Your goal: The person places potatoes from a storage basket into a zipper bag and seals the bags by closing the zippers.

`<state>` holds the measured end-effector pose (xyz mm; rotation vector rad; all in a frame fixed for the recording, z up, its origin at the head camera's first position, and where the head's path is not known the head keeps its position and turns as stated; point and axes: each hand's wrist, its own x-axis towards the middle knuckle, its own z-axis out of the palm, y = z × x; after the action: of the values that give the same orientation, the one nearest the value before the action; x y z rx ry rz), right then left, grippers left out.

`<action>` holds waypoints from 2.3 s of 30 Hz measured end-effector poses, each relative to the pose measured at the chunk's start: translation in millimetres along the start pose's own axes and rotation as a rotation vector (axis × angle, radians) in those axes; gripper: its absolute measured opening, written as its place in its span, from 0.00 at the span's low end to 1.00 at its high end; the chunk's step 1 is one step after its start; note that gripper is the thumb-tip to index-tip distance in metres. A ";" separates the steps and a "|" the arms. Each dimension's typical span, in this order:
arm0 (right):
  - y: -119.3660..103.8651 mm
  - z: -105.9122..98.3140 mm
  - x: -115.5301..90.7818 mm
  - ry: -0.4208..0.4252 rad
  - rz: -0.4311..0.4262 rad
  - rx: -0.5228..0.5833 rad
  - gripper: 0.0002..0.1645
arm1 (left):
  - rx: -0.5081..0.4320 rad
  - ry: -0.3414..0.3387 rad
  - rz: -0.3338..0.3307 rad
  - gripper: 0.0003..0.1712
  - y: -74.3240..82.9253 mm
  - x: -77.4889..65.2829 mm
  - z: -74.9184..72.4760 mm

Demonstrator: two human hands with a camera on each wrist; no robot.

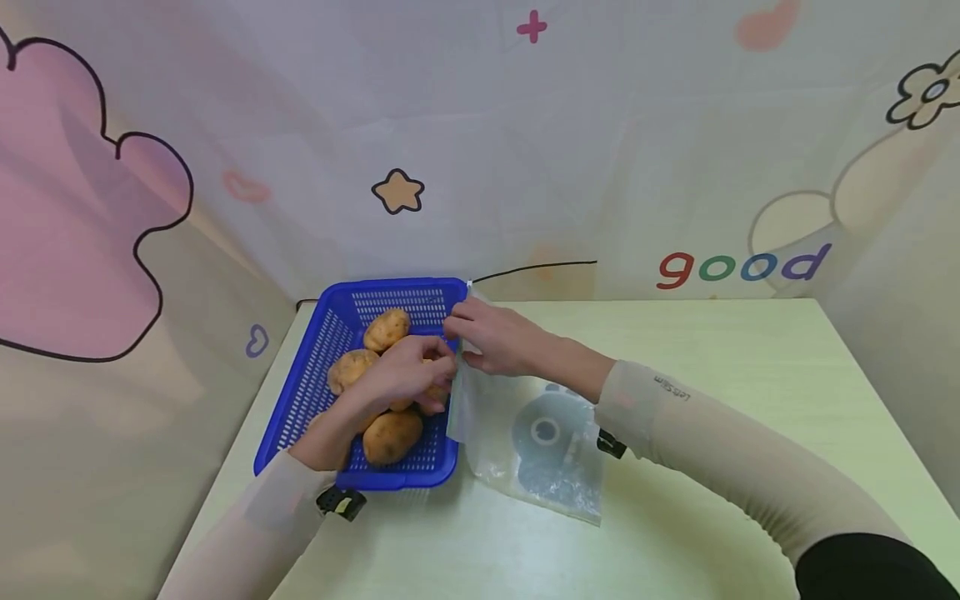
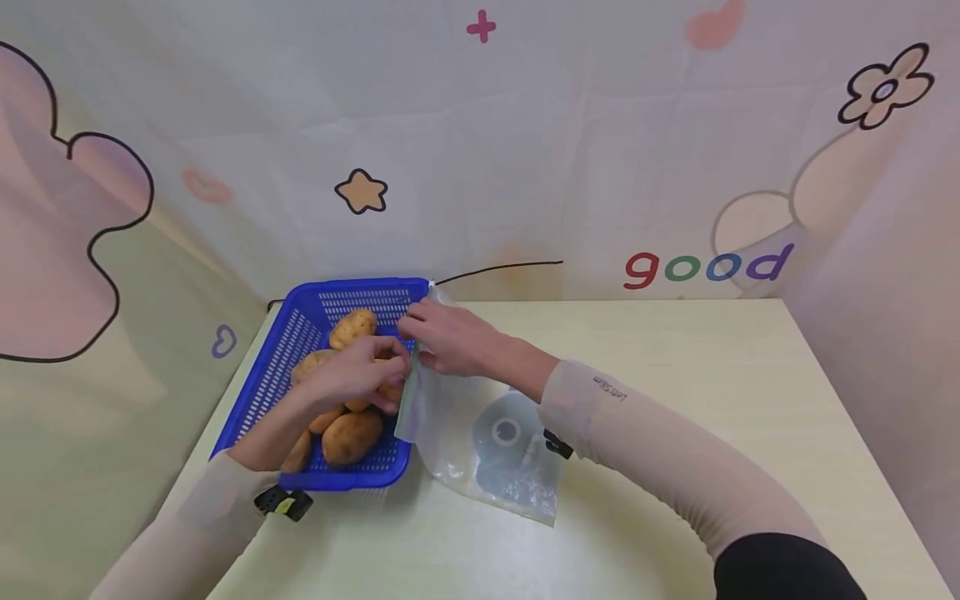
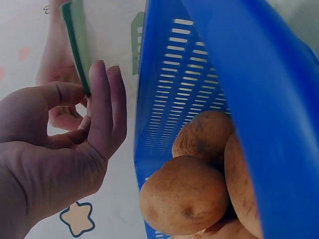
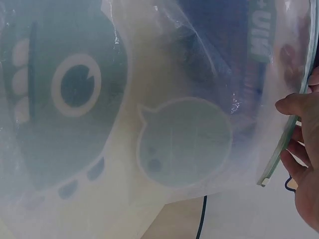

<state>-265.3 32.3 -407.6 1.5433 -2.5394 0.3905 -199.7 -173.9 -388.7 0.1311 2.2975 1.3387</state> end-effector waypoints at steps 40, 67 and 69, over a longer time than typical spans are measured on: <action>-10.6 -12.3 -38.3 0.114 0.552 1.217 0.12 | -0.162 0.088 0.287 0.13 5.2 16.4 25.0; -13.4 -3.1 -43.9 0.126 0.458 1.123 0.12 | -0.193 0.112 0.219 0.14 4.5 15.7 27.8; -12.9 -3.2 -44.5 0.122 0.453 1.119 0.12 | -0.193 0.111 0.217 0.14 4.7 16.2 27.8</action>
<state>-233.3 65.4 -414.0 0.9789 -2.6244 2.1384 -202.3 -144.2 -401.8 0.2540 2.2805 1.7087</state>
